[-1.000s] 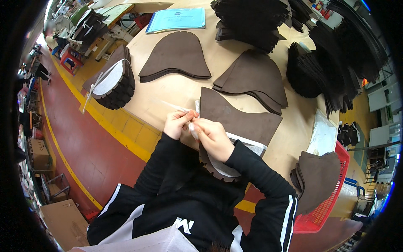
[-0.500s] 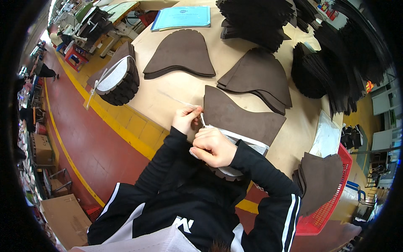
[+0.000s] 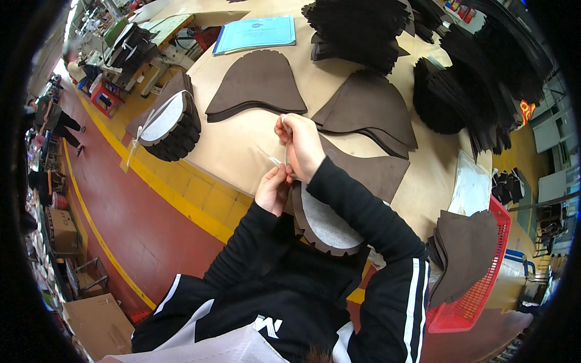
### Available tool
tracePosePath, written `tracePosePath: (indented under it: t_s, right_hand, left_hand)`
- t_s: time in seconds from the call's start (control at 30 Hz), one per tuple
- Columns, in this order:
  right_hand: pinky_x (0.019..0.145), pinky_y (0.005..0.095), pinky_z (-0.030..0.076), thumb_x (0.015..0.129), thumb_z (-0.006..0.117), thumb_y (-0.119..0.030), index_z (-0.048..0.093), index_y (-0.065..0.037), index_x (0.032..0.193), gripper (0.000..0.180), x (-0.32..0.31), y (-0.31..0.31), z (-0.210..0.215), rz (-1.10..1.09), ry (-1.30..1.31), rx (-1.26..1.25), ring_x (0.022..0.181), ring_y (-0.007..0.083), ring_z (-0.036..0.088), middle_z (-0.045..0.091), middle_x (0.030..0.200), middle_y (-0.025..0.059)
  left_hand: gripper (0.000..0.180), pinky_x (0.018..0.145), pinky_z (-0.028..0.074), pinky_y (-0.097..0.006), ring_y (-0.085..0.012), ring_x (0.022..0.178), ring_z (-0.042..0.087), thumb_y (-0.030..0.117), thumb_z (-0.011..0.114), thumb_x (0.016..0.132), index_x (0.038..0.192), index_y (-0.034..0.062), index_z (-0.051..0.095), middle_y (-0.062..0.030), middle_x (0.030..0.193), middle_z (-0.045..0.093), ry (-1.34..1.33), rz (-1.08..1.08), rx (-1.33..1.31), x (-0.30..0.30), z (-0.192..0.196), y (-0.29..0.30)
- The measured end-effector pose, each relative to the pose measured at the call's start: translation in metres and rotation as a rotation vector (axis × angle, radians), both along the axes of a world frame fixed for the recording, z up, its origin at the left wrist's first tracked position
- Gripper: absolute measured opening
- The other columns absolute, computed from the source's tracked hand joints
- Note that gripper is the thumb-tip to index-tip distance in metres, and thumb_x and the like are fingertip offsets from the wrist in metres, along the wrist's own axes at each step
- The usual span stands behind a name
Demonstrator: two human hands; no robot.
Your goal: The person repeatedly picks up brown fabric pieces from a table, aligns them, and stacks them into neat piles. They occasionally insert a white tie or paper separator between layers. The work occurs at a large table in a factory setting with other workers visible in the background.
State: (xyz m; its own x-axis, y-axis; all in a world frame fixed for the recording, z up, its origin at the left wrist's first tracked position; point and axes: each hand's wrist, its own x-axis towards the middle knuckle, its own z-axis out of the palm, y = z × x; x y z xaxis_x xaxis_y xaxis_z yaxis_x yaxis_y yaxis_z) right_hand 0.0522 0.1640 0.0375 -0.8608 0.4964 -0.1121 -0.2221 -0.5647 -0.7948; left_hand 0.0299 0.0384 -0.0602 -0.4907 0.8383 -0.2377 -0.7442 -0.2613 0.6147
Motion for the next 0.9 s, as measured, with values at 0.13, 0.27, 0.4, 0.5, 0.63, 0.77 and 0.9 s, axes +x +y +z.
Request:
tracePosePath:
  t_s: [0.13, 0.27, 0.4, 0.5, 0.63, 0.77, 0.9]
  right_hand:
    - [0.082, 0.0232, 0.041, 0.091, 0.054, -0.012, 0.055, -0.001, 0.125, 0.036, 0.038, 0.002, 0.001, -0.046, -0.200, 0.538, 0.088, 0.0096, 0.051, 0.056, 0.105, 0.0020]
    - [0.068, 0.0224, 0.042, 0.093, 0.058, -0.018, 0.065, 0.001, 0.115, 0.030, 0.079, -0.001, -0.006, 0.171, -0.391, 0.758, 0.074, 0.0077, 0.050, 0.054, 0.089, 0.0019]
    - [0.059, 0.0280, 0.044, 0.083, 0.067, -0.004, 0.070, -0.002, 0.096, 0.014, 0.080, -0.016, -0.002, 0.070, -0.382, 1.182, 0.061, 0.0147, 0.053, 0.055, 0.077, 0.0074]
    - [0.066, 0.0385, 0.048, 0.083, 0.063, -0.004, 0.062, 0.000, 0.085, 0.004, 0.082, -0.020, -0.013, -0.007, -0.337, 1.306, 0.069, 0.0309, 0.058, 0.055, 0.077, 0.0116]
    - [0.072, 0.0412, 0.047, 0.084, 0.058, 0.000, 0.053, 0.001, 0.086, 0.006, 0.083, -0.026, -0.012, -0.037, -0.286, 1.507, 0.083, 0.0345, 0.056, 0.052, 0.087, 0.0157]
    - [0.074, 0.0412, 0.047, 0.086, 0.055, 0.000, 0.052, 0.002, 0.088, 0.004, 0.083, -0.026, -0.013, -0.030, -0.269, 1.479, 0.085, 0.0349, 0.055, 0.051, 0.089, 0.0170]
    - [0.072, 0.0404, 0.047, 0.084, 0.058, 0.002, 0.053, 0.001, 0.087, 0.006, 0.084, -0.025, -0.017, -0.085, -0.279, 1.477, 0.082, 0.0347, 0.056, 0.051, 0.087, 0.0152]
  left_hand:
    - [0.021, 0.078, 0.042, -0.022, -0.0071, 0.080, 0.053, 0.028, 0.061, 0.096, 0.093, 0.0075, 0.062, 0.0019, 0.087, 0.059, -0.016, 0.066, 0.063, 0.007, 0.001, -0.002]
    - [0.020, 0.079, 0.042, -0.023, -0.0073, 0.081, 0.053, 0.028, 0.061, 0.096, 0.093, 0.0082, 0.062, 0.0022, 0.086, 0.058, -0.089, 0.133, 0.044, 0.017, 0.009, -0.001]
    - [0.020, 0.082, 0.042, -0.024, -0.0081, 0.081, 0.053, 0.026, 0.062, 0.095, 0.094, 0.0064, 0.064, 0.0010, 0.086, 0.060, -0.098, 0.203, 0.026, 0.020, 0.009, -0.002]
    - [0.020, 0.085, 0.043, -0.023, -0.0089, 0.080, 0.054, 0.022, 0.066, 0.093, 0.097, 0.0032, 0.069, -0.0019, 0.086, 0.066, 0.082, 0.236, -0.128, 0.018, 0.016, -0.006]
    - [0.022, 0.087, 0.045, -0.025, -0.0096, 0.078, 0.055, 0.017, 0.073, 0.086, 0.101, 0.0009, 0.072, -0.0054, 0.085, 0.071, 0.279, 0.269, -0.294, 0.013, 0.034, -0.008]
    - [0.015, 0.073, 0.046, -0.029, -0.0119, 0.087, 0.056, 0.013, 0.070, 0.088, 0.092, -0.0009, 0.072, -0.0075, 0.084, 0.069, 1.090, 0.179, -0.480, -0.003, 0.040, -0.021]
    - [0.015, 0.079, 0.044, -0.027, -0.0113, 0.086, 0.052, 0.014, 0.067, 0.090, 0.090, -0.0010, 0.071, -0.0072, 0.095, 0.068, 1.716, 0.122, -0.563, -0.006, 0.064, -0.023]
